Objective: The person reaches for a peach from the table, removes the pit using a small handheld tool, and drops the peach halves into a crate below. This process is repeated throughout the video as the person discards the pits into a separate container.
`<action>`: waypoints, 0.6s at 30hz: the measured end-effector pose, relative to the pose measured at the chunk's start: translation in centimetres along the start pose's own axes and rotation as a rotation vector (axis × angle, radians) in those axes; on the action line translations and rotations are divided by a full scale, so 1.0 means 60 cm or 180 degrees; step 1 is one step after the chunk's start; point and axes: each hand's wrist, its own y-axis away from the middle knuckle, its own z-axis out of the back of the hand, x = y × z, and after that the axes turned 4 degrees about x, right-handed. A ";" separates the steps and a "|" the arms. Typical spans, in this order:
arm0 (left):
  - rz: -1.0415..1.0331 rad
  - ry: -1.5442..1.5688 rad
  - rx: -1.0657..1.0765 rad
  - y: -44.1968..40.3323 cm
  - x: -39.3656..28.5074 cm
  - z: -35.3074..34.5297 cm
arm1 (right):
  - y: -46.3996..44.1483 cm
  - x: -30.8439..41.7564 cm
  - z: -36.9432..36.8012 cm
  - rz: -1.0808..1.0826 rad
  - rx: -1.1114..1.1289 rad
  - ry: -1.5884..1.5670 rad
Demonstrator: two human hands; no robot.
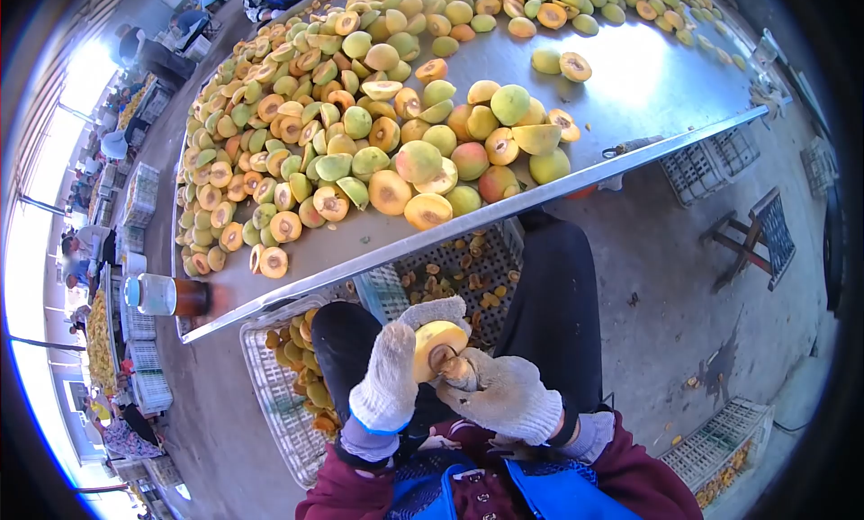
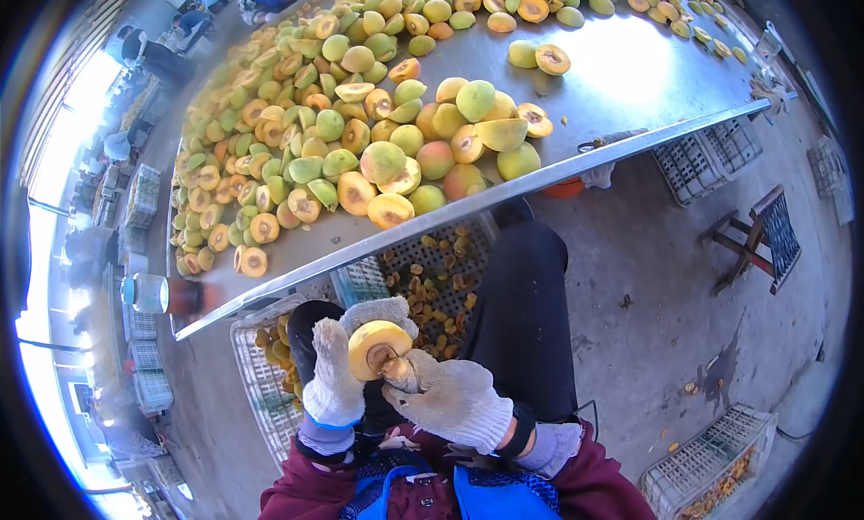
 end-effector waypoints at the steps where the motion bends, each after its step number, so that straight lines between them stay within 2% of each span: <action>1: 0.0127 -0.0162 0.0107 -0.002 -0.004 0.007 | -0.001 0.001 0.001 -0.0094 0.0117 0.0087; 2: 0.0129 -0.0155 0.0110 -0.007 -0.019 0.017 | -0.002 0.000 0.002 -0.0102 0.0118 0.0090; 4: 0.1079 -0.0643 0.0725 -0.015 -0.054 0.030 | -0.003 0.001 0.004 -0.0232 0.0392 0.0229; 5: 0.1065 -0.0645 0.0720 -0.017 -0.052 0.031 | -0.004 0.002 0.007 -0.0220 0.0389 0.0238; 7: -0.0645 -0.0761 0.1058 -0.020 -0.042 0.028 | -0.002 0.003 0.017 -0.0134 0.0383 -0.0421; 8: -0.0258 -0.0930 0.0523 -0.006 -0.036 0.015 | -0.003 0.004 0.023 -0.0142 0.0356 -0.0428; 9: -0.0870 -0.0521 0.0601 0.002 -0.009 0.005 | -0.004 0.006 0.030 -0.0211 0.0543 -0.0650; 11: -0.1172 -0.0323 -0.0064 0.016 0.026 -0.019 | -0.004 0.012 0.035 -0.0289 0.0736 -0.0877; 12: -0.1173 -0.0319 -0.0066 0.012 0.039 -0.022 | -0.006 0.017 0.033 -0.0498 0.0873 -0.1137; 13: -0.1462 -0.0341 -0.0357 0.008 0.053 -0.022 | -0.007 0.021 0.033 -0.0711 0.1015 -0.1395; 14: -0.1744 -0.0364 -0.0647 0.007 0.061 -0.022 | -0.007 0.023 0.034 -0.0605 0.0951 -0.1273; 15: -0.1737 -0.0354 -0.0657 0.009 0.048 -0.024 | -0.006 0.023 0.032 -0.0616 0.0962 -0.1269; 17: -0.0899 -0.1126 -0.0767 0.003 0.001 -0.036 | -0.008 0.018 0.031 -0.0630 0.0930 -0.1199; 18: -0.0867 -0.1156 -0.0956 -0.002 -0.004 -0.045 | -0.008 0.015 0.032 -0.0639 0.0926 -0.1200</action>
